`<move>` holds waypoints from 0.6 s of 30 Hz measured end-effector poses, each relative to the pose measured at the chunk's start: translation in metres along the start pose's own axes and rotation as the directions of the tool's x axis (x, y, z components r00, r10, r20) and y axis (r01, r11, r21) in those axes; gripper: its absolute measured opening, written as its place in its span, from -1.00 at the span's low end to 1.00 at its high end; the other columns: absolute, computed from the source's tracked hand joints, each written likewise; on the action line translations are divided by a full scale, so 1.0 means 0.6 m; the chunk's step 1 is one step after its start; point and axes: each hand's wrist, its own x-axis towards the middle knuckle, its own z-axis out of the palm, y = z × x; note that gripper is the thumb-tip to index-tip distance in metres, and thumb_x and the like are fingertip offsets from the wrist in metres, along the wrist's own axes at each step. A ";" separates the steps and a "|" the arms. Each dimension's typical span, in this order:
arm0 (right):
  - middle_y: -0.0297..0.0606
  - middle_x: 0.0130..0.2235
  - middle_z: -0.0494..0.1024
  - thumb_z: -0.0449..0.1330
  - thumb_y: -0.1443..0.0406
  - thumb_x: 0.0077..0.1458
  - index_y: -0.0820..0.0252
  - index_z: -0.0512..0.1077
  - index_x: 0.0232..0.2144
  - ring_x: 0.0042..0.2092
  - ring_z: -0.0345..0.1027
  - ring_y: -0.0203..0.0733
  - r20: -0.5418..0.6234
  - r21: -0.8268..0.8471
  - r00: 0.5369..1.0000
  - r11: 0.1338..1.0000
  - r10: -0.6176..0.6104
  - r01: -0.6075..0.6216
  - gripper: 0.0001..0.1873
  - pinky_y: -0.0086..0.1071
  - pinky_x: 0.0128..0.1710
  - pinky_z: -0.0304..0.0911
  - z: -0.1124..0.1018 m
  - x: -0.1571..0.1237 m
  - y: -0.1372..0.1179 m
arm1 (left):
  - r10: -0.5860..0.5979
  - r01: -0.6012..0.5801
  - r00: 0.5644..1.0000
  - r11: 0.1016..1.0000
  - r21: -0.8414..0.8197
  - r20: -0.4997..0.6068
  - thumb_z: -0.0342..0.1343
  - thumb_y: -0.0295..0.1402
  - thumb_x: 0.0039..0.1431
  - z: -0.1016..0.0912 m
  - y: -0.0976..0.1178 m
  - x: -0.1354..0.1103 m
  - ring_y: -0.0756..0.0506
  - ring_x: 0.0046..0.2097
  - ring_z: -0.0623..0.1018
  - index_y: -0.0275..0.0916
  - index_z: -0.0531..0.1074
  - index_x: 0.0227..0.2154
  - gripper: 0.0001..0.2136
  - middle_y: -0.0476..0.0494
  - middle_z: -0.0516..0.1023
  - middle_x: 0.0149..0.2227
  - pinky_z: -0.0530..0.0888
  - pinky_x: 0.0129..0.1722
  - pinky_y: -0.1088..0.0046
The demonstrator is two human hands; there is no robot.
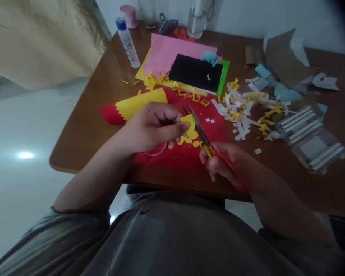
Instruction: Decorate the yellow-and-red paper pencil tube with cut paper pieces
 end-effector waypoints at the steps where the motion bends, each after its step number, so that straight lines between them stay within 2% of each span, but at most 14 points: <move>1: -0.40 -0.42 0.47 0.32 -0.59 0.16 0.08 0.48 -0.20 -0.43 0.43 -0.19 0.005 -0.008 1.000 1.000 -0.006 0.006 -0.11 -0.27 -0.36 0.33 0.001 0.000 0.000 | -0.001 0.001 1.000 1.000 0.012 0.007 0.57 -0.20 0.35 -0.002 0.000 0.000 -0.03 -0.49 0.59 -0.20 0.70 -0.42 -0.71 -0.13 0.68 -0.49 0.49 -0.49 0.48; 6: -0.40 -0.41 0.47 0.34 -0.60 0.11 0.07 0.48 -0.22 -0.44 0.40 -0.21 -0.006 0.004 1.000 1.000 0.006 -0.006 -0.09 -0.27 -0.38 0.31 0.003 -0.001 -0.002 | -0.027 0.024 0.999 0.997 0.075 0.037 0.56 -0.17 0.35 -0.010 0.003 0.001 -0.06 -0.49 0.60 -0.18 0.70 -0.42 -0.71 -0.15 0.67 -0.49 0.48 -0.51 0.44; 9: -0.39 -0.42 0.49 0.37 -0.59 0.10 0.07 0.48 -0.23 -0.44 0.37 -0.22 -0.005 0.012 0.999 0.999 0.044 -0.044 -0.11 -0.29 -0.39 0.24 0.001 0.000 0.000 | -0.024 0.023 1.000 0.998 0.060 0.014 0.57 -0.14 0.35 -0.008 0.002 0.001 -0.05 -0.49 0.57 -0.19 0.69 -0.44 -0.68 -0.16 0.66 -0.50 0.45 -0.50 0.44; 12: -0.39 -0.46 0.50 0.38 -0.56 0.14 0.06 0.48 -0.22 -0.45 0.36 -0.20 -0.020 0.029 0.999 0.999 0.040 -0.039 -0.15 -0.28 -0.39 0.23 -0.002 0.001 0.004 | 0.014 -0.010 0.995 0.999 0.040 -0.101 0.57 -0.06 0.33 0.008 -0.007 0.003 -0.05 -0.48 0.56 -0.19 0.68 -0.45 -0.63 -0.16 0.66 -0.48 0.46 -0.47 0.42; 16: -0.39 -0.47 0.50 0.36 -0.54 0.19 0.05 0.48 -0.20 -0.46 0.39 -0.18 -0.064 0.031 0.998 0.999 0.029 -0.027 -0.18 -0.26 -0.39 0.28 -0.001 0.003 0.010 | 0.065 -0.056 0.947 0.998 0.035 -0.314 0.53 0.06 0.36 0.037 -0.022 0.002 -0.07 -0.45 0.58 -0.18 0.65 -0.43 -0.56 -0.14 0.66 -0.46 0.51 -0.43 0.36; 18: -0.38 -0.46 0.50 0.34 -0.55 0.19 0.06 0.49 -0.20 -0.46 0.40 -0.17 -0.084 0.018 0.996 1.000 0.011 -0.009 -0.16 -0.25 -0.38 0.30 0.002 0.004 0.011 | 0.089 -0.072 0.936 0.995 0.061 -0.340 0.51 0.08 0.38 0.046 -0.027 0.000 -0.07 -0.44 0.56 -0.17 0.64 -0.42 -0.55 -0.13 0.65 -0.46 0.49 -0.43 0.36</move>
